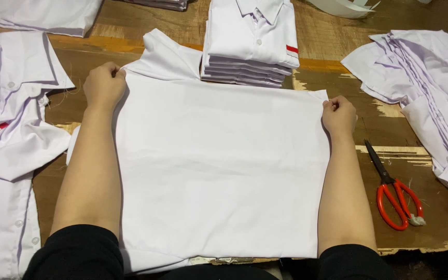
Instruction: Folding a white collared shirt and buttoning the top button on a wooden table in a garment factory.
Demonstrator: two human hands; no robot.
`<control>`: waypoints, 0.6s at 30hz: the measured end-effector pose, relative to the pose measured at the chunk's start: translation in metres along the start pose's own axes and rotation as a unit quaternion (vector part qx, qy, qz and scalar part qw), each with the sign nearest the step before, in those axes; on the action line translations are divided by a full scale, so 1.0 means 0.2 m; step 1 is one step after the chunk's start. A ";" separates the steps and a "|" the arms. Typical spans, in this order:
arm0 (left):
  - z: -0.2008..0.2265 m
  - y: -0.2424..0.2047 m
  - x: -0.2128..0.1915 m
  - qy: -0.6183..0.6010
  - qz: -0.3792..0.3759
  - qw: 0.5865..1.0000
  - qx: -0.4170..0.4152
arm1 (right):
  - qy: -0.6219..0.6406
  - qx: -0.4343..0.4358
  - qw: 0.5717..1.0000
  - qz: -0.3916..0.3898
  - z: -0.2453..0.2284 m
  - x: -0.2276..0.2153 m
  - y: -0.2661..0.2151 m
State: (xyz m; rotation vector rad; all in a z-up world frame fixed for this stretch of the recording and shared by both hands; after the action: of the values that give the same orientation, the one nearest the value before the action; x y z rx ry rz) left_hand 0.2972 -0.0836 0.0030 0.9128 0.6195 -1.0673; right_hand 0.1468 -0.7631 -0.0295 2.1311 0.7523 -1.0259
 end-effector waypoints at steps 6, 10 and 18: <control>0.01 -0.01 0.00 0.002 -0.005 1.000 0.001 | 0.022 -0.023 0.999 0.012 -0.03 -0.03 -0.04; -0.01 0.00 0.01 -0.002 0.007 1.000 0.010 | 0.022 -0.033 0.999 0.020 -0.08 -0.08 -0.07; 0.12 -0.01 -0.03 0.142 -0.011 0.989 -0.035 | 0.114 -0.125 0.976 0.136 -0.42 -0.36 -0.17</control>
State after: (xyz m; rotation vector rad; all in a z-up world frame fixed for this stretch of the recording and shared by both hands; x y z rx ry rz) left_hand 0.2932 -0.1018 0.0192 1.0060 0.9001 -0.9356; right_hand 0.1209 -0.6945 0.0603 2.0782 0.6358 -0.5203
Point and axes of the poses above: each hand's wrist, its own y-axis towards the middle knuckle, its own x-axis out of the palm, z = x × y, the point moved 7 cm from there along y, towards the middle knuckle, and after that the axes turned 7 degrees about z, right-handed, at the moved point
